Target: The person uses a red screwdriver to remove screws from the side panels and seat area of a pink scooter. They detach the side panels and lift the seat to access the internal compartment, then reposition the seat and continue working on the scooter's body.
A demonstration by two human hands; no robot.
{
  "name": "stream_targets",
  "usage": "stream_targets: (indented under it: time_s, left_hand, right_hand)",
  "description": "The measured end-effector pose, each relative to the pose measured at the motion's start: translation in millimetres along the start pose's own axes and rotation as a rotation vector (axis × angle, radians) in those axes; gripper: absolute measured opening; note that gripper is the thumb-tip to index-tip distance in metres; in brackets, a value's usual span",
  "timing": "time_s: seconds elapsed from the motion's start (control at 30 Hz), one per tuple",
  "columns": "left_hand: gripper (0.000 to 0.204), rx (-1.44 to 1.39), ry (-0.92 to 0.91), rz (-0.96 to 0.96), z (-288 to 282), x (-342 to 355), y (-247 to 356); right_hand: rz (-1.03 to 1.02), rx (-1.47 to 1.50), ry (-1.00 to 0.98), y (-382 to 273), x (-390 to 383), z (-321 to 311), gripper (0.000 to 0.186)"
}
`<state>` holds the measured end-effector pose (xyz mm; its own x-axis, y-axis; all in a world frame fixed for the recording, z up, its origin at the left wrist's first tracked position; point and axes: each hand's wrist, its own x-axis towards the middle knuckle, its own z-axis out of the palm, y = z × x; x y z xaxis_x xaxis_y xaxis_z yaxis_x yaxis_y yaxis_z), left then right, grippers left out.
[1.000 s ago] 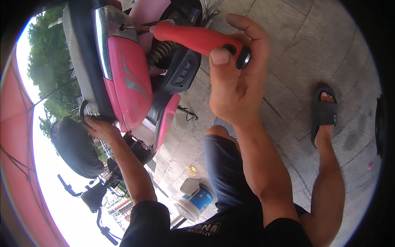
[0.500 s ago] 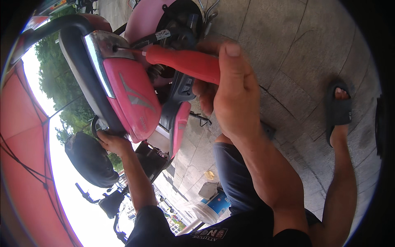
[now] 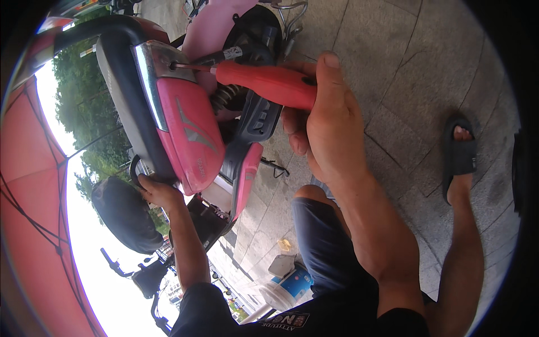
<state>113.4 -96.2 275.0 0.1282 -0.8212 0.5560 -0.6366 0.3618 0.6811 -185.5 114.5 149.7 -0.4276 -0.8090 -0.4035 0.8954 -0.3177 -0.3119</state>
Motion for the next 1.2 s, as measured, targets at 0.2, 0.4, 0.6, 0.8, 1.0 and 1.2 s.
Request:
stream_targets:
  time_s: [0.2, 0.4, 0.6, 0.8, 1.0, 1.2]
  left_hand:
    - [0.038, -0.044, 0.023, -0.037, 2.9, -5.5, 2.0]
    - [0.039, -0.031, 0.043, -0.034, 6.8, -8.6, 5.3]
    - [0.033, 0.022, 0.025, -0.019, 6.8, -10.0, 9.7]
    - [0.032, -0.056, 0.041, -0.010, 13.8, -15.7, 13.9]
    - [0.031, -0.055, 0.046, 0.000, 11.0, -12.6, 10.9]
    - [0.033, -0.055, 0.023, -0.005, 8.7, -10.6, 8.8]
  right_hand:
    - [-1.081, -0.719, -0.012, 16.3, 5.1, 3.8, 0.042]
    - [-0.601, -0.514, -0.062, 22.2, -6.4, -1.3, 0.050]
    - [-0.850, -0.496, 0.064, 33.0, -6.4, 7.0, 0.048]
    - [-0.594, -0.440, 0.075, 39.6, -6.2, 5.6, 0.043]
    - [-0.933, -0.523, 0.110, 42.5, 0.6, 3.7, 0.037]
    - [-0.668, -0.529, 0.067, 48.4, -5.1, -3.3, 0.041]
